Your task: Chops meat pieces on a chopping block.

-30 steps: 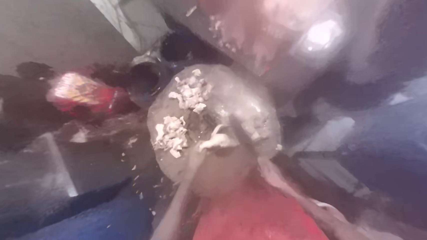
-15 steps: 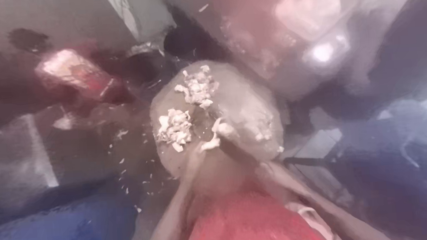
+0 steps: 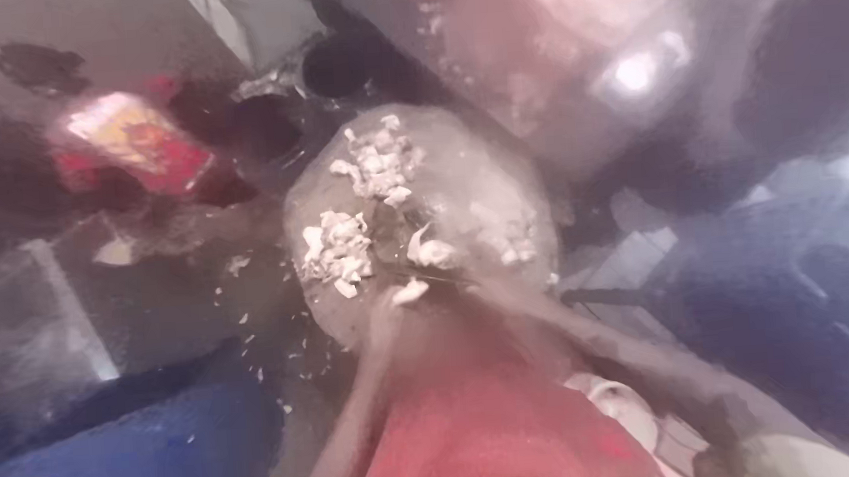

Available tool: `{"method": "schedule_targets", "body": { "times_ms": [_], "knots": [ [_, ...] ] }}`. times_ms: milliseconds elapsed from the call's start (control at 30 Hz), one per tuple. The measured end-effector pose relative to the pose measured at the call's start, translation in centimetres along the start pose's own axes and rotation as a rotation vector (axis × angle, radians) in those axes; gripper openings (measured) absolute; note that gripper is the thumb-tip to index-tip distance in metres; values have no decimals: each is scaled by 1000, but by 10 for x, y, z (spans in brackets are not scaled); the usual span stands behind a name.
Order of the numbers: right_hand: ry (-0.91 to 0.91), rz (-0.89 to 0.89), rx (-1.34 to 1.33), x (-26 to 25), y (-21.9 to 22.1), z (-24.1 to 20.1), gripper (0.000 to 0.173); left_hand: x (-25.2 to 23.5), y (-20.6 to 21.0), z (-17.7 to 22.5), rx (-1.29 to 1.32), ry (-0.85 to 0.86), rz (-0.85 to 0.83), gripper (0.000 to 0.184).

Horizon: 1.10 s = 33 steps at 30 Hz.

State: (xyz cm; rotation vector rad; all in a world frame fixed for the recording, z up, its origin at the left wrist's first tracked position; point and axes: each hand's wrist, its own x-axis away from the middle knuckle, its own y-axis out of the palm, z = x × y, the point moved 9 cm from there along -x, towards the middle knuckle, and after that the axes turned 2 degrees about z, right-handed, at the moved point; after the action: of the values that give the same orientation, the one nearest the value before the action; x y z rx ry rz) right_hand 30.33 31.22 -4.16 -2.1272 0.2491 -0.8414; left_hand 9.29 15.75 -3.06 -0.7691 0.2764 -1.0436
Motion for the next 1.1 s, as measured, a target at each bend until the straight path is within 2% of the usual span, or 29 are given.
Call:
{"method": "schedule_targets", "body": {
  "times_ms": [100,167,267,333,400,467,533,567,633,667,733,867,1000,1100],
  "knots": [
    [55,-64,6,18,2,20,61,20,-33,-25,30,-208,21,34],
    [88,-70,-101,43,6,28,57,32,-61,-37,78,-301,77,33],
    [194,-56,-233,74,30,63,57,19,-95,-27,87,-331,175,30],
    [280,-32,-291,93,43,79,56,-12,-104,1,123,-236,206,30],
    [331,11,-367,109,47,83,55,-52,-97,44,206,-106,155,33],
    [301,108,-420,122,52,88,53,-92,-72,74,222,-31,4,46],
    [299,208,-438,131,57,96,51,-122,-42,71,77,-8,-86,55],
    [326,240,-448,136,63,101,50,-128,-30,63,1,-31,-114,48],
    [395,266,-495,142,76,107,45,-128,-7,42,-113,-100,-180,32],
    [420,261,-526,146,81,105,44,-123,4,34,-131,-119,-212,31],
    [448,236,-551,150,90,102,42,-113,23,23,-139,-145,-226,36],
    [434,164,-557,146,98,96,40,-106,38,32,-199,-163,-190,45],
    [408,308,-574,128,63,79,62,-119,37,37,-214,-63,-132,41],
    [428,286,-535,112,41,70,53,-118,30,39,-187,-61,-140,36]
  ]
}}
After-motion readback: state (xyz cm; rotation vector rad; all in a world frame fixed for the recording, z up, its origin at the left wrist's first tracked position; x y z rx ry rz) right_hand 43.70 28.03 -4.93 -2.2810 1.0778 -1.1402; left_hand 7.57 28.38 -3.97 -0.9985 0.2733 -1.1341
